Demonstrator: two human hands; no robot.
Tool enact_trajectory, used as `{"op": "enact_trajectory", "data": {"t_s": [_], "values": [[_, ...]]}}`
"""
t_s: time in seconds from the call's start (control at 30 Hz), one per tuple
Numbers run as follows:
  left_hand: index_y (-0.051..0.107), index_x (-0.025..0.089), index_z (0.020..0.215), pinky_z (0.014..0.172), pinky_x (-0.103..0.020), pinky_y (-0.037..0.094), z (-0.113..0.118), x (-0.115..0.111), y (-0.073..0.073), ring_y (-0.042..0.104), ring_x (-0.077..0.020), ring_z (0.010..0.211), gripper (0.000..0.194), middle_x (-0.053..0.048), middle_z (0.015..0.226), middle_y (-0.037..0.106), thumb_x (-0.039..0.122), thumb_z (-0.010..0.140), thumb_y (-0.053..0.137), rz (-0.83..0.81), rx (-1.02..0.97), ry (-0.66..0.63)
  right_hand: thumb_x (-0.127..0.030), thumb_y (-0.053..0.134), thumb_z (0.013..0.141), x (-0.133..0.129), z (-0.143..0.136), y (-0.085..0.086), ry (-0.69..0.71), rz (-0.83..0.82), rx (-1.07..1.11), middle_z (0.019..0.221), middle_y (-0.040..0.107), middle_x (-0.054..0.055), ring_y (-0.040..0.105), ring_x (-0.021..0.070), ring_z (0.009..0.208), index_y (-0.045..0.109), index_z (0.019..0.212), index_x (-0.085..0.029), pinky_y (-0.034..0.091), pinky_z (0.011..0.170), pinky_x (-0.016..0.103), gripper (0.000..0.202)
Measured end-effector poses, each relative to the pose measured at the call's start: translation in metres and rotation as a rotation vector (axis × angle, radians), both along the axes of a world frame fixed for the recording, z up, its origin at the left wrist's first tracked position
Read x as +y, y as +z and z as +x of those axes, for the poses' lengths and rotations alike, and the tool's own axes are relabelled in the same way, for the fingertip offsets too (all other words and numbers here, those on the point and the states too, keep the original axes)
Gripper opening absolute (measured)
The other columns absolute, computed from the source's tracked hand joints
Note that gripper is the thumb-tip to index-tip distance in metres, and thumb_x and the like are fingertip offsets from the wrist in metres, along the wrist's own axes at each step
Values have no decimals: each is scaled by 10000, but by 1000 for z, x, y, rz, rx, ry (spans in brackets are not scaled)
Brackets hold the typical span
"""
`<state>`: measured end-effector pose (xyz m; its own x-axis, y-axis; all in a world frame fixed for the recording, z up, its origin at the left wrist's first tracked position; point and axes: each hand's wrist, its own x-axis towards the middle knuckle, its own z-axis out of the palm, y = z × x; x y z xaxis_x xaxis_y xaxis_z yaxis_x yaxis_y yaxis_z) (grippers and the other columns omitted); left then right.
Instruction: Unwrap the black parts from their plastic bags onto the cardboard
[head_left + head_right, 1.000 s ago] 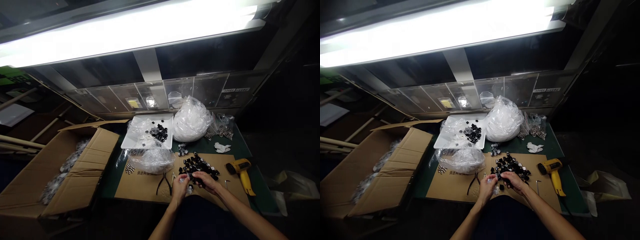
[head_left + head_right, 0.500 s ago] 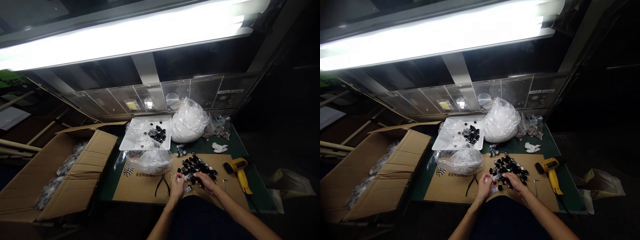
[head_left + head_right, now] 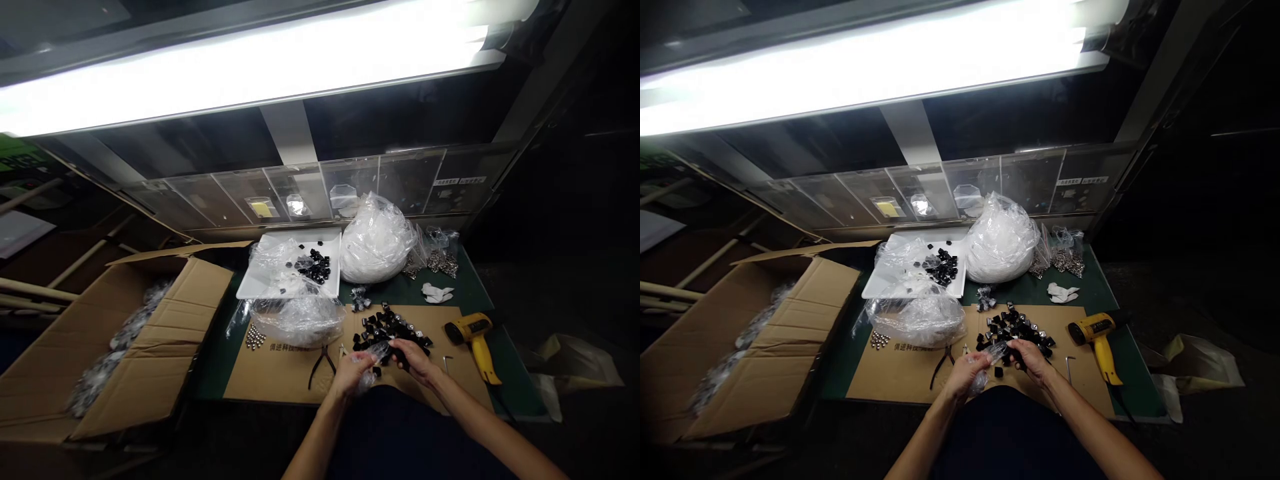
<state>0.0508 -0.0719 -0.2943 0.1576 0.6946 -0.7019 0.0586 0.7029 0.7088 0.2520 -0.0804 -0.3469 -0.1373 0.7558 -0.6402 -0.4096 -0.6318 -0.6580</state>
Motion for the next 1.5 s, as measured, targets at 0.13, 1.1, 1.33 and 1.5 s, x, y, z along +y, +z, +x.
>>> {"op": "enact_trajectory", "data": {"t_s": [0.13,1.1,1.33,1.5], "values": [[661,161,680,547,-243,412,-1,1,-2,508,-110,502,270,16,566,596,406,650,773,52,61,130,-418,755,719,1,-2,2,17,22,-13,685,606,0,524,97,579,659,792,-157,322,431,172,288],[418,193,1349,557,-225,481,3,4,-41,630,-132,644,653,-33,828,627,183,770,719,-269,-557,197,-245,527,805,15,-12,68,231,629,-1056,829,680,24,617,177,762,573,686,-212,438,743,274,132],[275,175,1426,538,-255,492,12,5,-48,630,-147,604,815,-59,847,660,146,744,721,-248,-461,290,-301,530,805,19,-10,49,193,513,-1075,831,716,22,630,182,726,603,702,-216,431,701,277,153],[353,184,1390,556,-247,509,10,5,-37,639,-136,645,771,-78,934,667,189,735,759,-254,-472,232,-306,570,766,18,-10,44,209,436,-1028,683,661,-8,584,168,630,616,724,-215,410,619,263,111]]}}
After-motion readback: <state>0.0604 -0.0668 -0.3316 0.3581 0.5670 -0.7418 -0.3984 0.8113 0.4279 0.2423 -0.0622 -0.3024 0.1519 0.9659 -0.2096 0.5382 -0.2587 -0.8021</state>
